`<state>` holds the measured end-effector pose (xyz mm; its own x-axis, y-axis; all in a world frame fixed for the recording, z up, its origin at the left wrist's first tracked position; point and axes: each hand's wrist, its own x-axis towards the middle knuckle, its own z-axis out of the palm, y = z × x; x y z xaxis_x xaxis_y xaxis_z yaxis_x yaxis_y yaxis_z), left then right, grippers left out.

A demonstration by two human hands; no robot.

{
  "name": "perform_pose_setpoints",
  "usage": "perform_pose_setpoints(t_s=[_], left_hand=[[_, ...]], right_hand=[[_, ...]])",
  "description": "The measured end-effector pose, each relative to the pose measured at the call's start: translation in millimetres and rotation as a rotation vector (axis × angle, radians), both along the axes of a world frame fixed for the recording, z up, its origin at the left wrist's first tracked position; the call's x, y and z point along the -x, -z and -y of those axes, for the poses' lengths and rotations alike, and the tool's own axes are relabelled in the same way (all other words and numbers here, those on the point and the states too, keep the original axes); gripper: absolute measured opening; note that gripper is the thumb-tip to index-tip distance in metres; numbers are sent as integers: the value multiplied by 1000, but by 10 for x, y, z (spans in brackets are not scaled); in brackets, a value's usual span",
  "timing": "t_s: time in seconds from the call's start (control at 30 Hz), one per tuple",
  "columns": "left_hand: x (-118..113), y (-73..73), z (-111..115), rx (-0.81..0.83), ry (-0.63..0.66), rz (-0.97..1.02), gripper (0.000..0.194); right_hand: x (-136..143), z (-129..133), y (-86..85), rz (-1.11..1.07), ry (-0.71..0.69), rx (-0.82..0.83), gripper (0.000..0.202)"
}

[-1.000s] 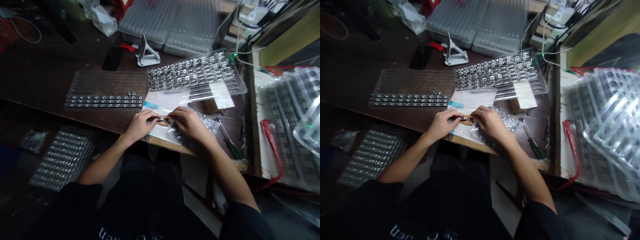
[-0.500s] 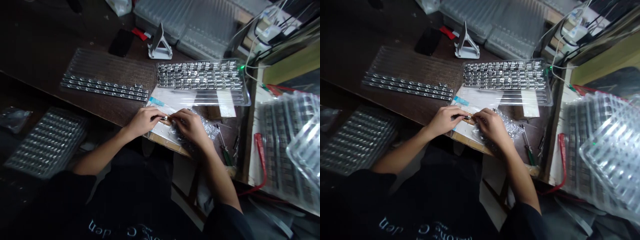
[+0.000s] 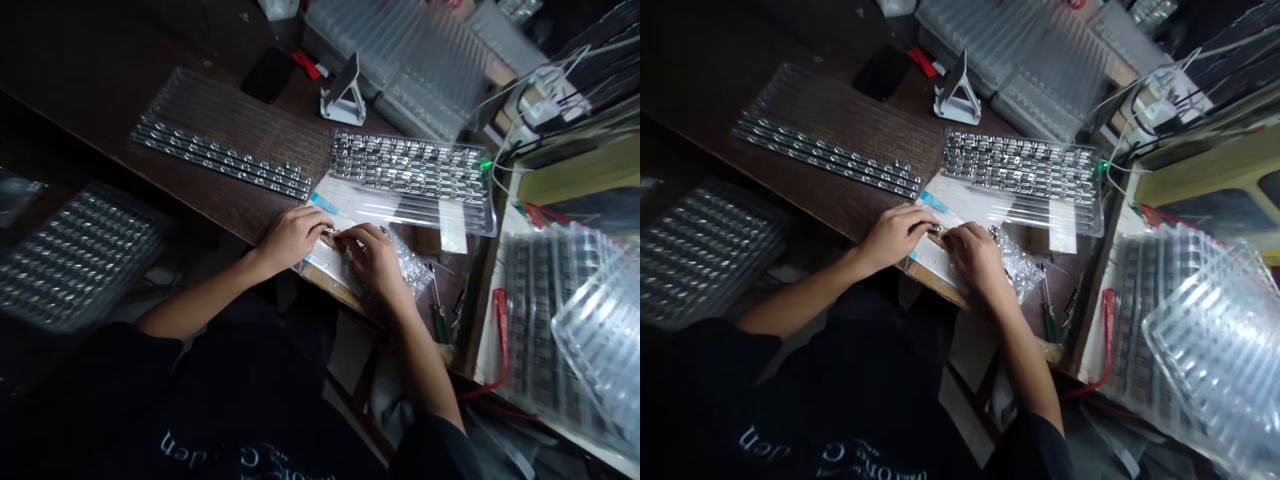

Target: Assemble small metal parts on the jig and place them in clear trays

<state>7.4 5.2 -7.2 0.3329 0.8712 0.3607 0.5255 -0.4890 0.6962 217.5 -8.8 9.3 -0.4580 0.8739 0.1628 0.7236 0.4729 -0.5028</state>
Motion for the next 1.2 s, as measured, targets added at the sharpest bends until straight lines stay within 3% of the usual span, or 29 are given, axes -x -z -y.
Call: perform_pose_setpoints(t_s=[0.2,0.3,0.4,0.53,0.73,1.0,1.2], left_hand=[[62,18,35,7,48,-164,14],[46,0,16,21,16,-124,12],[-21,-49,11,7,-17,-54,11],[-175,-100,18,2,33,19,7],[-315,-64,1,31,60,-30,10],[-318,-35,-10,31,76,-100,7],[-315,5,-20,32,48,-104,7]], right_hand=[[135,63,-6,242,-50,-92,27],[84,53,-39,226,-39,-66,26],[-75,34,-110,202,75,-25,24],[-242,31,-198,272,205,73,18],[-193,40,-184,299,175,153,21],[-259,43,-173,163,186,117,23],[-219,39,-161,204,167,146,17]])
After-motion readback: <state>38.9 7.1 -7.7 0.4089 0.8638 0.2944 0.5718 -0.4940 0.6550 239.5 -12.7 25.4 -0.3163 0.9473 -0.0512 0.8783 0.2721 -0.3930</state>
